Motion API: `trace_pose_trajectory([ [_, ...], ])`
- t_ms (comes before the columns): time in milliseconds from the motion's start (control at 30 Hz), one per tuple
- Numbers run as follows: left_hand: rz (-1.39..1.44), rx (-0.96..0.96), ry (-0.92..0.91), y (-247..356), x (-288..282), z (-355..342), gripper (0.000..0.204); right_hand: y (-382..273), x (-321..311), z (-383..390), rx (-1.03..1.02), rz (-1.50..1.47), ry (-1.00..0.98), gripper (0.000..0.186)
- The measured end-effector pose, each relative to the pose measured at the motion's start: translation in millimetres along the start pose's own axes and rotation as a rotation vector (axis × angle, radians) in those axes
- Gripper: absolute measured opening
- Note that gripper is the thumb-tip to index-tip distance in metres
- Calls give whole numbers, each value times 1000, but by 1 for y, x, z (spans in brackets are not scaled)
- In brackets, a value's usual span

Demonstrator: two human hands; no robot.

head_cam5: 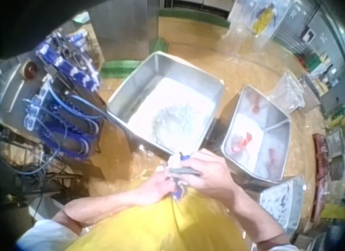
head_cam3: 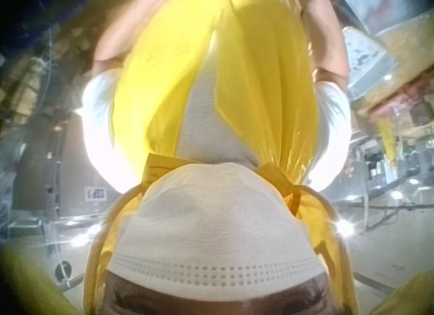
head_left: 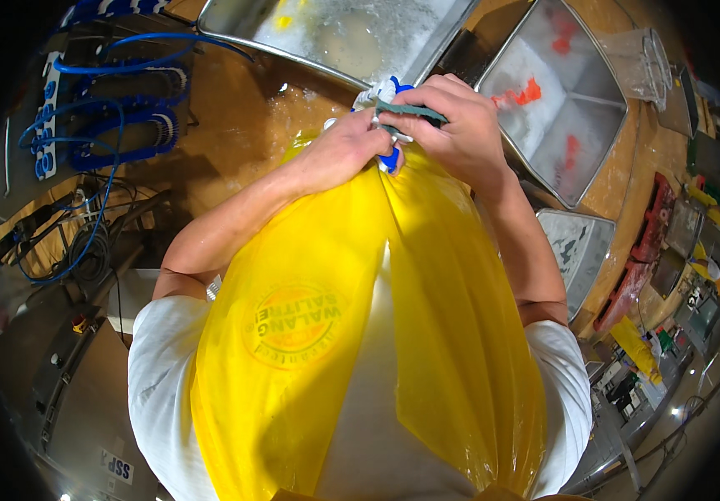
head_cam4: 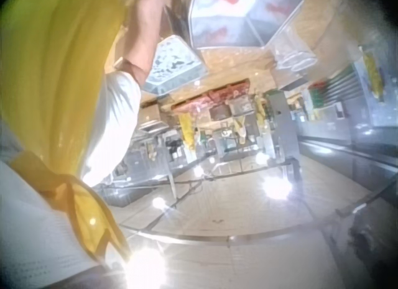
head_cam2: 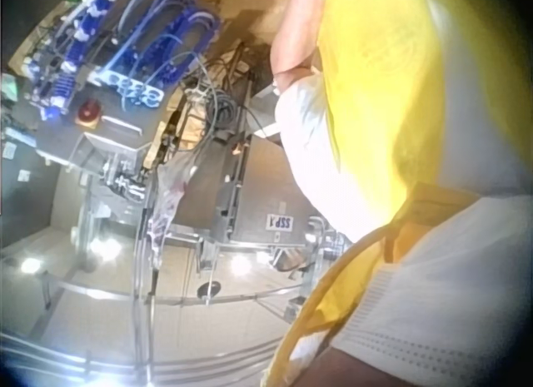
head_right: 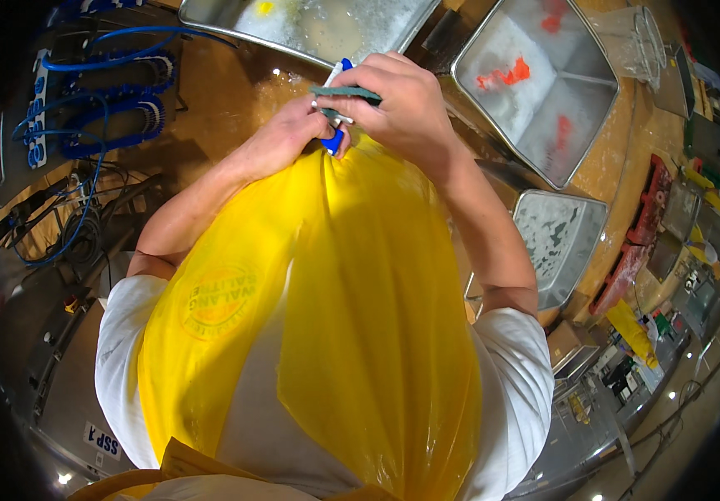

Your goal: The person scrubs a white plastic component with a green sponge while holding it over a yellow bag. The person repeatedly wipes the surface of the plastic part, focusing on the ridges and edges.

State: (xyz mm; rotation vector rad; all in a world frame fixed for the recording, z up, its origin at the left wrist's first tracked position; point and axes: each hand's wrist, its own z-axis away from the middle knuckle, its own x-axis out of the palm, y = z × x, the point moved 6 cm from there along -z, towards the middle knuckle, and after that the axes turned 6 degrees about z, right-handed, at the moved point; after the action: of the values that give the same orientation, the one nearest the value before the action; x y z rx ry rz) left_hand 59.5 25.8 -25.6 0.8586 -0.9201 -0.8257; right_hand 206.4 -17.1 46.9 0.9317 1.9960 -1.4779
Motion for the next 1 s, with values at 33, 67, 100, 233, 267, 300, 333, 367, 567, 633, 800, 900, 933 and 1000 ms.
trace_pose_trajectory([
  [33,-13,-16,13,-5,-1,1,26,1,1,0,66,-39,-52,18],
  [67,-26,-32,27,-8,-2,1,26,1,-1,-1,131,-79,-103,18],
  [100,-15,-27,27,-6,0,2,25,2,0,1,201,-120,-153,19],
  [233,112,-2,-18,-13,2,-2,26,21,4,12,375,-252,-191,22],
  [267,165,5,-42,-17,2,-4,27,31,6,17,475,-324,-188,22],
  [300,193,6,-43,-16,1,-5,26,39,7,22,574,-398,-187,23],
  [333,222,7,-45,-13,0,-6,25,40,2,23,585,-409,-197,23],
  [367,251,8,-47,-11,0,-7,24,41,-6,23,596,-420,-206,23],
  [567,148,-35,-37,-16,3,-2,18,-10,0,2,52,-59,-174,21],
  [633,87,86,-53,-18,-1,-1,23,-18,2,1,-35,20,-96,21],
  [800,195,169,-17,-9,2,13,39,-8,0,24,286,-360,-44,15],
  [900,652,85,-14,17,13,17,49,-4,-9,28,333,-478,-30,16],
  [933,651,46,15,10,10,17,57,-10,-14,26,450,-568,-45,17],
  [1000,518,19,9,9,5,16,57,-5,-26,17,338,-429,-38,18],
])
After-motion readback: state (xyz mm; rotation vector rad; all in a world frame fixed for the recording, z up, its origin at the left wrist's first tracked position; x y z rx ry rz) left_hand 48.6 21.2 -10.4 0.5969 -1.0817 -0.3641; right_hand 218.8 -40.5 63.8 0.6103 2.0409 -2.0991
